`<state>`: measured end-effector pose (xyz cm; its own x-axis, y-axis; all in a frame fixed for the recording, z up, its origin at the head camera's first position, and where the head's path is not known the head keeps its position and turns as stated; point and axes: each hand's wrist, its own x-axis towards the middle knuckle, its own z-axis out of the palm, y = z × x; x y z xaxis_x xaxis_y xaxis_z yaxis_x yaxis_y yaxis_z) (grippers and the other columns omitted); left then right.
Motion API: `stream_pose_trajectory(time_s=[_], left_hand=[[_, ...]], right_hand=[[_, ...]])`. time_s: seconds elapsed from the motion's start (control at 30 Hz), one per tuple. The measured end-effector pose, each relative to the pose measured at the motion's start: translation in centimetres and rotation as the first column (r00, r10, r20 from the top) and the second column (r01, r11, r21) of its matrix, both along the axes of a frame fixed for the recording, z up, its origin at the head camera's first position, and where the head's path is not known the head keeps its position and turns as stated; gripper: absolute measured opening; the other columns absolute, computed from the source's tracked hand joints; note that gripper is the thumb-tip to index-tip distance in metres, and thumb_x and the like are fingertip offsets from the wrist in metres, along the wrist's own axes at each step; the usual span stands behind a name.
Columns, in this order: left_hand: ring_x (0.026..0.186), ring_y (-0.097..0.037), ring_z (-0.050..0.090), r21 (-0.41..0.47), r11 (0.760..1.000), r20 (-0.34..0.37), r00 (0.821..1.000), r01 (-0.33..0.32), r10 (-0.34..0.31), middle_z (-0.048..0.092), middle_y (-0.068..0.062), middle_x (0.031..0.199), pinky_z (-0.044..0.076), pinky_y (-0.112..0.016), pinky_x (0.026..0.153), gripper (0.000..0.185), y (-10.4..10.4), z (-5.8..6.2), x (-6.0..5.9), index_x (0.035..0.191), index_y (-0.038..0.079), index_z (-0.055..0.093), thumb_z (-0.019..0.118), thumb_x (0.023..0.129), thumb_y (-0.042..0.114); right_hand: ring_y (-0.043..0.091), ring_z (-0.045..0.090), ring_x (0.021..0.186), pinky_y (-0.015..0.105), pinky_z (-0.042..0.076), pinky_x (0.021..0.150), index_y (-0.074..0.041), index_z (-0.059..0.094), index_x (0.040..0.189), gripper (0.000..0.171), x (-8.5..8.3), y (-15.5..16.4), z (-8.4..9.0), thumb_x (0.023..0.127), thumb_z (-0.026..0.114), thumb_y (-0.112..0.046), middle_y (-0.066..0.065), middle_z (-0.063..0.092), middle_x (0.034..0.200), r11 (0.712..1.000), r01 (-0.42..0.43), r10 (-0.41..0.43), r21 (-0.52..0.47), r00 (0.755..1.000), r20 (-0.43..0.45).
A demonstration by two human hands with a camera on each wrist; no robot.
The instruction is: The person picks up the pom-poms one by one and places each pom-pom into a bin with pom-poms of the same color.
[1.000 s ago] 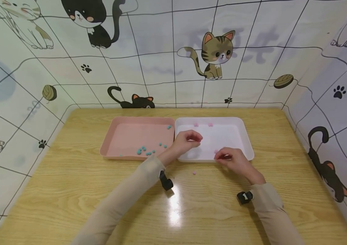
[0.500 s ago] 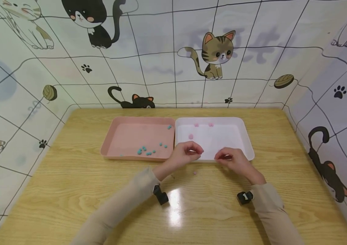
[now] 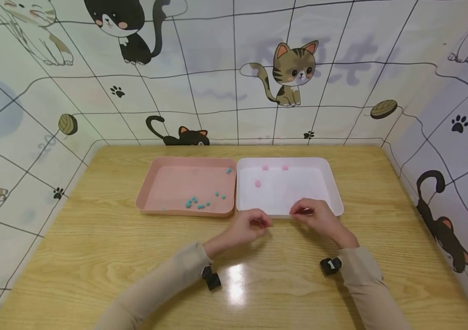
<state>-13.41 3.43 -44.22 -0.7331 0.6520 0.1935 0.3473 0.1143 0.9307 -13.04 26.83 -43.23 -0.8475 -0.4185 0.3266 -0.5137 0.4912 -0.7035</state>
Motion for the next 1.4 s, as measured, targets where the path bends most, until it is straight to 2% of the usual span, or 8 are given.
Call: stream_pose_trajectory(time_s=[0.1,0.27,0.43,0.53,0.63,0.97,1.23,1.4], left_hand=[[0.086,-0.023,0.061,-0.029,0.999,-0.054,0.998,0.014,-0.015,0.065,-0.015,0.093,0.049,-0.017,0.077,0.018,0.3,-1.9,-0.3,0.091,-0.005,0.065,0.059,0.078,-0.016],[0.083,-0.012,0.058,-0.088,0.996,-0.199,0.979,0.017,-0.035,0.066,-0.011,0.089,0.045,-0.012,0.076,0.022,0.6,-2.8,-0.1,0.087,-0.002,0.065,0.059,0.073,-0.017],[0.078,-0.012,0.056,-0.207,0.978,-0.376,0.925,-0.032,-0.049,0.065,-0.007,0.086,0.039,-0.008,0.070,0.025,1.0,-3.3,0.0,0.085,0.002,0.067,0.059,0.070,-0.016],[0.076,-0.012,0.054,-0.262,0.963,-0.443,0.895,-0.066,-0.059,0.064,-0.004,0.085,0.037,-0.008,0.067,0.025,1.2,-3.3,0.0,0.086,0.003,0.067,0.060,0.069,-0.014],[0.074,-0.012,0.053,-0.281,0.957,-0.450,0.891,-0.075,-0.062,0.064,-0.004,0.085,0.036,-0.009,0.065,0.026,1.4,-3.4,0.0,0.085,0.004,0.067,0.060,0.068,-0.014],[0.077,-0.013,0.056,-0.301,0.951,-0.408,0.911,-0.072,-0.060,0.063,-0.004,0.082,0.039,-0.008,0.066,0.029,1.5,-3.3,-0.1,0.081,0.003,0.067,0.056,0.065,-0.019],[0.074,-0.009,0.052,-0.324,0.945,-0.418,0.902,-0.039,-0.106,0.061,-0.004,0.079,0.043,-0.011,0.065,0.029,1.6,-3.2,-0.3,0.078,0.003,0.067,0.052,0.063,-0.017],[0.073,-0.007,0.050,-0.352,0.936,-0.406,0.903,-0.014,-0.139,0.059,-0.003,0.078,0.039,-0.007,0.063,0.029,1.6,-3.3,-0.4,0.078,0.003,0.067,0.055,0.063,-0.018]], right_hand=[[0.010,0.062,0.073,0.023,0.053,0.064,0.002,0.065,0.079,0.021,0.0,0.1,-0.1,0.070,0.068,0.021,0.015,0.062,0.079,1.000,0.002,-0.002,-0.002,1.000,0.004],[0.010,0.062,0.074,0.024,0.054,0.063,0.003,0.065,0.079,0.021,0.1,0.1,-0.1,0.071,0.068,0.021,0.016,0.063,0.079,1.000,0.004,-0.004,0.000,1.000,0.017],[0.011,0.062,0.074,0.024,0.054,0.063,0.002,0.064,0.079,0.021,0.1,0.1,-0.1,0.071,0.067,0.021,0.016,0.062,0.080,1.000,0.005,-0.005,0.005,1.000,0.019],[0.011,0.062,0.074,0.023,0.053,0.064,0.002,0.064,0.079,0.020,0.1,0.1,-0.1,0.072,0.068,0.020,0.016,0.062,0.080,1.000,0.007,-0.007,0.008,1.000,0.022],[0.010,0.061,0.074,0.023,0.053,0.064,0.002,0.064,0.080,0.020,0.1,0.1,-0.1,0.072,0.068,0.020,0.016,0.062,0.080,1.000,0.007,-0.007,0.008,1.000,0.024],[0.009,0.061,0.074,0.022,0.053,0.062,0.002,0.065,0.080,0.021,0.0,0.1,-0.2,0.071,0.068,0.020,0.016,0.062,0.079,1.000,-0.003,0.003,-0.006,1.000,0.013],[0.008,0.061,0.074,0.019,0.052,0.064,0.002,0.065,0.080,0.020,-0.1,0.2,-0.1,0.072,0.068,0.020,0.017,0.062,0.080,1.000,-0.001,0.002,-0.005,1.000,0.030],[0.007,0.061,0.074,0.019,0.052,0.063,0.002,0.065,0.080,0.020,-0.1,0.2,-0.1,0.072,0.068,0.020,0.017,0.062,0.080,1.000,-0.006,0.006,-0.003,1.000,0.023]])
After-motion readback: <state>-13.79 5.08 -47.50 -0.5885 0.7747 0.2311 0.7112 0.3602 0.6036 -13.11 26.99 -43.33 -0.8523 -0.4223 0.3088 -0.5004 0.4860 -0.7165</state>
